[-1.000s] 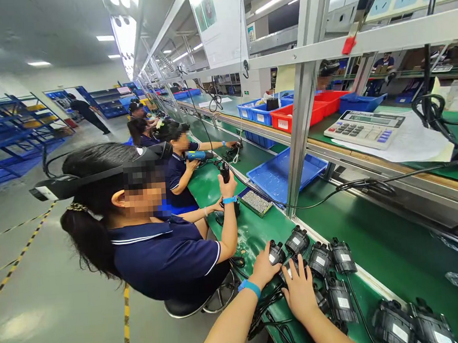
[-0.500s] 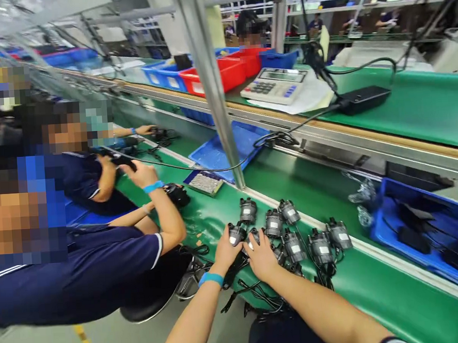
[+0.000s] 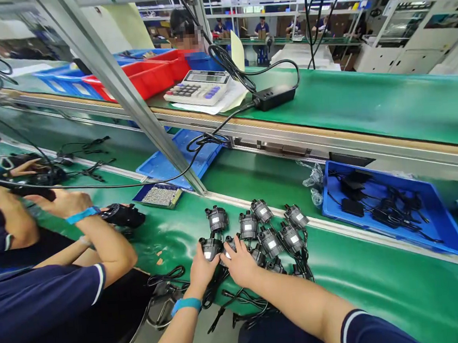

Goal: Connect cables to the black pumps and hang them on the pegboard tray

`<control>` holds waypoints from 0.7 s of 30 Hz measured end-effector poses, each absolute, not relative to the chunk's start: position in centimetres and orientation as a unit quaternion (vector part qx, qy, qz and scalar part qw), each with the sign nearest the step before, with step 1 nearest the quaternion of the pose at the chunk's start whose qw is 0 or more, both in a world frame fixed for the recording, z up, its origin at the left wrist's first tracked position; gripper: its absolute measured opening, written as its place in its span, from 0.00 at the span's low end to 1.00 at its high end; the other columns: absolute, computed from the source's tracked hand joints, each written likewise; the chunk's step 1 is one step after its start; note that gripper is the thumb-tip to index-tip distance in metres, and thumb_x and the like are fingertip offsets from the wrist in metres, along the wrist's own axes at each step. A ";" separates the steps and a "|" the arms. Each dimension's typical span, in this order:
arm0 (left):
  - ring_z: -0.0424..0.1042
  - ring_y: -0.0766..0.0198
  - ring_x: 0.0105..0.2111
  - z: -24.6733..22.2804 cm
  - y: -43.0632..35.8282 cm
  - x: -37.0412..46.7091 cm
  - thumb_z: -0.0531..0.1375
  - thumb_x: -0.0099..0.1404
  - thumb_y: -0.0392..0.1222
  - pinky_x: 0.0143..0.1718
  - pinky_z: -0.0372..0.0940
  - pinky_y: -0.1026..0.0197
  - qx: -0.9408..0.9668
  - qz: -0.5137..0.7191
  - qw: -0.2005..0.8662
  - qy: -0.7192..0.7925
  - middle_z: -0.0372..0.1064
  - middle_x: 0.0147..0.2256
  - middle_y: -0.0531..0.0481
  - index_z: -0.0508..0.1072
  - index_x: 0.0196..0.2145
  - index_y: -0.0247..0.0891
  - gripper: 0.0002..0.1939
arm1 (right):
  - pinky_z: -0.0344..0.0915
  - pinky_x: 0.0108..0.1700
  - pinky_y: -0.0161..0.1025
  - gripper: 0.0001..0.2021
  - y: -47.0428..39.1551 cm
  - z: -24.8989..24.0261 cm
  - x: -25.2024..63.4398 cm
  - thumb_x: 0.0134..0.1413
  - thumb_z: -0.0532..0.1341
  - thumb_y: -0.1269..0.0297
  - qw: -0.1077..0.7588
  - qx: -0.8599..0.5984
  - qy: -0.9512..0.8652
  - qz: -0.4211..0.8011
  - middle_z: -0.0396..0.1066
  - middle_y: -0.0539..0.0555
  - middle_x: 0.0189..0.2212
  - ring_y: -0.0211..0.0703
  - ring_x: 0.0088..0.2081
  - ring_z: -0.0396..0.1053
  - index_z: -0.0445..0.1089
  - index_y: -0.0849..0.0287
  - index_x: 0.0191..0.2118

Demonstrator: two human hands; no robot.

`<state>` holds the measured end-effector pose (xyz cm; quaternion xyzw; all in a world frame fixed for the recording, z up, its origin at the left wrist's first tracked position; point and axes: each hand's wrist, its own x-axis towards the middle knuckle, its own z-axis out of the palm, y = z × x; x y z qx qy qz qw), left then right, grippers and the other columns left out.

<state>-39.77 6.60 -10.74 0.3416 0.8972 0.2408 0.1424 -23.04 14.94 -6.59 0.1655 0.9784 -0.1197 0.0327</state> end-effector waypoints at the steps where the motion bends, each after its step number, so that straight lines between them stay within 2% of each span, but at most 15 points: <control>1: 0.72 0.43 0.56 -10.6 6.7 -39.2 0.62 0.61 0.54 0.51 0.68 0.51 0.339 0.238 0.149 0.898 0.68 0.58 0.29 0.48 0.69 0.29 0.47 | 0.45 0.67 0.70 0.33 15.0 -6.6 -22.5 0.61 0.60 0.63 0.036 0.164 0.979 -0.116 0.44 0.64 0.72 0.79 0.70 0.31 0.55 0.62 0.70; 9: 0.73 0.43 0.53 -9.7 7.6 -33.5 0.63 0.62 0.52 0.47 0.69 0.52 0.316 0.242 0.151 0.905 0.70 0.55 0.28 0.47 0.69 0.28 0.47 | 0.44 0.68 0.68 0.33 15.4 -5.9 -17.3 0.63 0.59 0.62 0.041 0.157 0.979 -0.126 0.44 0.64 0.72 0.78 0.71 0.31 0.54 0.62 0.71; 16: 0.72 0.45 0.55 -9.8 8.1 -28.9 0.65 0.61 0.48 0.51 0.67 0.52 0.294 0.297 0.149 0.896 0.70 0.55 0.29 0.49 0.69 0.31 0.46 | 0.46 0.68 0.69 0.33 15.9 -5.9 -13.2 0.62 0.60 0.63 0.040 0.166 0.975 -0.143 0.46 0.63 0.71 0.79 0.70 0.34 0.55 0.59 0.70; 19: 0.72 0.46 0.56 -9.6 8.0 -28.1 0.67 0.58 0.47 0.52 0.66 0.53 0.276 0.315 0.153 0.895 0.70 0.56 0.31 0.48 0.70 0.33 0.49 | 0.44 0.68 0.69 0.34 15.8 -5.9 -12.9 0.61 0.61 0.64 0.034 0.169 0.974 -0.149 0.45 0.64 0.72 0.78 0.71 0.32 0.55 0.60 0.70; 21: 0.72 0.45 0.56 -9.1 7.6 -28.0 0.68 0.55 0.48 0.52 0.67 0.53 0.261 0.317 0.153 0.899 0.70 0.56 0.29 0.51 0.68 0.30 0.50 | 0.43 0.69 0.69 0.36 15.2 -5.6 -12.5 0.59 0.63 0.66 0.036 0.176 0.971 -0.159 0.42 0.66 0.72 0.79 0.71 0.29 0.55 0.62 0.70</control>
